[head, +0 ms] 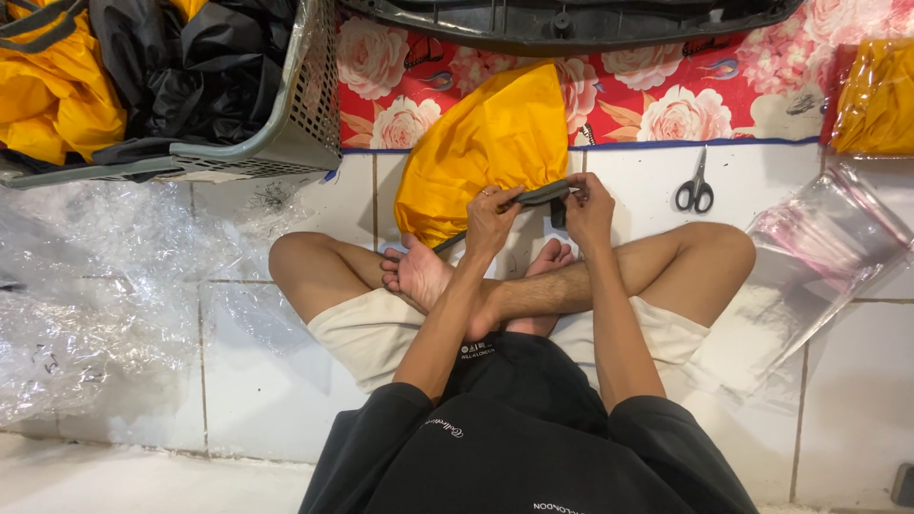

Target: The person sits on the floor and folds a yellow garment into a compact bundle. They then place the folded item into a clear plastic bag and seal it.

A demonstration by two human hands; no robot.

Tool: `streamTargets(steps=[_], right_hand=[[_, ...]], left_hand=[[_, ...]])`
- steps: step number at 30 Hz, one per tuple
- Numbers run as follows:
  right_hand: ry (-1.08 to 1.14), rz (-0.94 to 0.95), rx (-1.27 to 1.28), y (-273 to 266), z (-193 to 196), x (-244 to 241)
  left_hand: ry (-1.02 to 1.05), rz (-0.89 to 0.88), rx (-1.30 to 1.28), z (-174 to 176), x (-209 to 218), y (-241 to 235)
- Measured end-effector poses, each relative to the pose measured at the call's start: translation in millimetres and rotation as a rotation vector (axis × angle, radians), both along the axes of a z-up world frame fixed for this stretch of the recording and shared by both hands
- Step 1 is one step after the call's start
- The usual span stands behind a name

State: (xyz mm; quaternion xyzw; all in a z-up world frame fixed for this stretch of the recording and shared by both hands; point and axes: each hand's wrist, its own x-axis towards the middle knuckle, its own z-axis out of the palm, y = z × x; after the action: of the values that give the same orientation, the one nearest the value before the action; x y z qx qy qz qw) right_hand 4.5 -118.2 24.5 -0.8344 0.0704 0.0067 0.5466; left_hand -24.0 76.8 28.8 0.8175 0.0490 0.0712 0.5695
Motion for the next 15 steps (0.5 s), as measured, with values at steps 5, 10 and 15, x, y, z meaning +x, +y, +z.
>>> streamTargets(steps=[5, 10, 15], right_hand=[[-0.051, -0.008, 0.004, -1.3, -11.8, 2.0], [-0.069, -0.056, -0.017, 6.7, 2.7, 3.1], [-0.104, -0.061, -0.061, 7.2, 5.3, 4.6]], left_hand=[[-0.043, 0.039, 0.092, 12.9, -2.4, -0.4], [-0.114, 0.044, 0.263, 14.8, -3.0, -2.7], [-0.326, 0.07, 0.516, 28.1, -0.6, -7.2]])
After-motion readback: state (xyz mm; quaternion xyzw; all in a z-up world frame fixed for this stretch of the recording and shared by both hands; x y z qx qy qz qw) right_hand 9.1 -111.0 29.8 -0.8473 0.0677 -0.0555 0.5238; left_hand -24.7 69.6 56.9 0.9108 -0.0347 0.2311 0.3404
